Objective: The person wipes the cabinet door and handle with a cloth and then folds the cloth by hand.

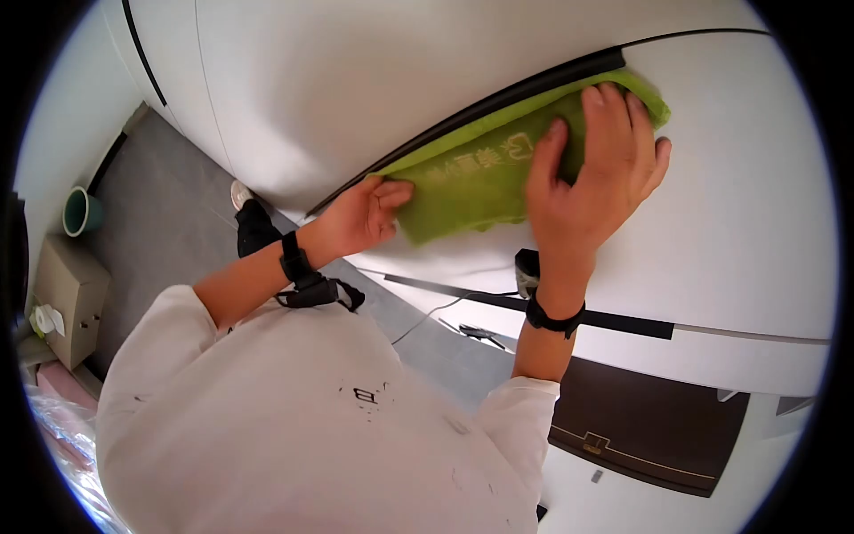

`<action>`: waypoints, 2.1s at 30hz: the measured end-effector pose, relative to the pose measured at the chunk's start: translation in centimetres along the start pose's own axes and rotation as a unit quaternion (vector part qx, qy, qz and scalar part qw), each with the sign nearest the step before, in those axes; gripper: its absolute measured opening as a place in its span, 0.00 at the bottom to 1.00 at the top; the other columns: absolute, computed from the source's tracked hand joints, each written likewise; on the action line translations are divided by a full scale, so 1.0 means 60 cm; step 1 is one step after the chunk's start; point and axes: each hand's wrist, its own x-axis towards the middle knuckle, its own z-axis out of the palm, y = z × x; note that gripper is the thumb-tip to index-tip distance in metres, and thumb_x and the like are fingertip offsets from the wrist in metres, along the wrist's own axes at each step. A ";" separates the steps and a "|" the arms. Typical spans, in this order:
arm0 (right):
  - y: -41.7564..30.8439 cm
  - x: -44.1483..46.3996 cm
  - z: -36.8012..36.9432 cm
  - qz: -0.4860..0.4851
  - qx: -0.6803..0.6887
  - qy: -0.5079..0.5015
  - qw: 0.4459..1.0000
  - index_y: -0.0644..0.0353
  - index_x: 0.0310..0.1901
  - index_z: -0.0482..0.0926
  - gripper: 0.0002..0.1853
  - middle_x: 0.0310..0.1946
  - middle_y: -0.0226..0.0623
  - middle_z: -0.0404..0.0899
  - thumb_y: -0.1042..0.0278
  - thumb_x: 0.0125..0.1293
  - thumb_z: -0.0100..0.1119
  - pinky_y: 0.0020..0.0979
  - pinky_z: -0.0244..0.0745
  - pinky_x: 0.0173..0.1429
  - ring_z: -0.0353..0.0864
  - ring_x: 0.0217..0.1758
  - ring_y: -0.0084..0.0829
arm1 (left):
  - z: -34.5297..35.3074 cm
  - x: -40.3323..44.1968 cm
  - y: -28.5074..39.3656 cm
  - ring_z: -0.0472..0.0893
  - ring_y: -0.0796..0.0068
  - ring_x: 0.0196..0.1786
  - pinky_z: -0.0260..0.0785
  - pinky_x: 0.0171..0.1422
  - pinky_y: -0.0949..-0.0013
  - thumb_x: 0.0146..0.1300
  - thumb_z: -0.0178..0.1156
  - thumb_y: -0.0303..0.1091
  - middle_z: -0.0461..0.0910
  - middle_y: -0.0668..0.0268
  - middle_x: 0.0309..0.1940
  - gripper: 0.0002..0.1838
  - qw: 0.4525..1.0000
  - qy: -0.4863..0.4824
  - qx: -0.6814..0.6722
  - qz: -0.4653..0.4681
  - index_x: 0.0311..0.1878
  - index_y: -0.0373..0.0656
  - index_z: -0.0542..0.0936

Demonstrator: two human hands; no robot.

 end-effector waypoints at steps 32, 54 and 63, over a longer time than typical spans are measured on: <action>-0.081 -0.296 -0.095 0.720 0.215 0.113 0.651 0.72 0.70 0.51 0.37 0.29 0.36 0.79 0.70 0.64 0.58 0.28 0.72 0.30 0.75 0.25 0.25 | 0.109 0.002 0.023 0.56 0.59 0.75 0.61 0.64 0.49 0.66 0.50 0.58 0.61 0.55 0.70 0.33 0.951 -0.201 0.234 -0.005 0.63 0.40 0.69; -0.112 0.038 0.038 0.397 0.254 0.155 0.868 0.67 0.51 0.76 0.20 0.33 0.38 0.78 0.80 0.54 0.59 0.28 0.76 0.34 0.77 0.25 0.28 | 0.004 -0.004 0.004 0.76 0.73 0.54 0.68 0.48 0.65 0.68 0.52 0.47 0.77 0.71 0.50 0.19 0.990 -0.087 0.072 0.085 0.57 0.49 0.72; -0.070 0.046 0.015 0.435 0.368 0.119 0.813 0.69 0.38 0.77 0.10 0.18 0.29 0.75 0.73 0.61 0.66 0.24 0.73 0.33 0.66 0.16 0.16 | -0.027 0.012 -0.008 0.76 0.71 0.47 0.64 0.52 0.62 0.65 0.53 0.47 0.78 0.67 0.45 0.19 0.983 -0.164 -0.085 -0.006 0.54 0.48 0.75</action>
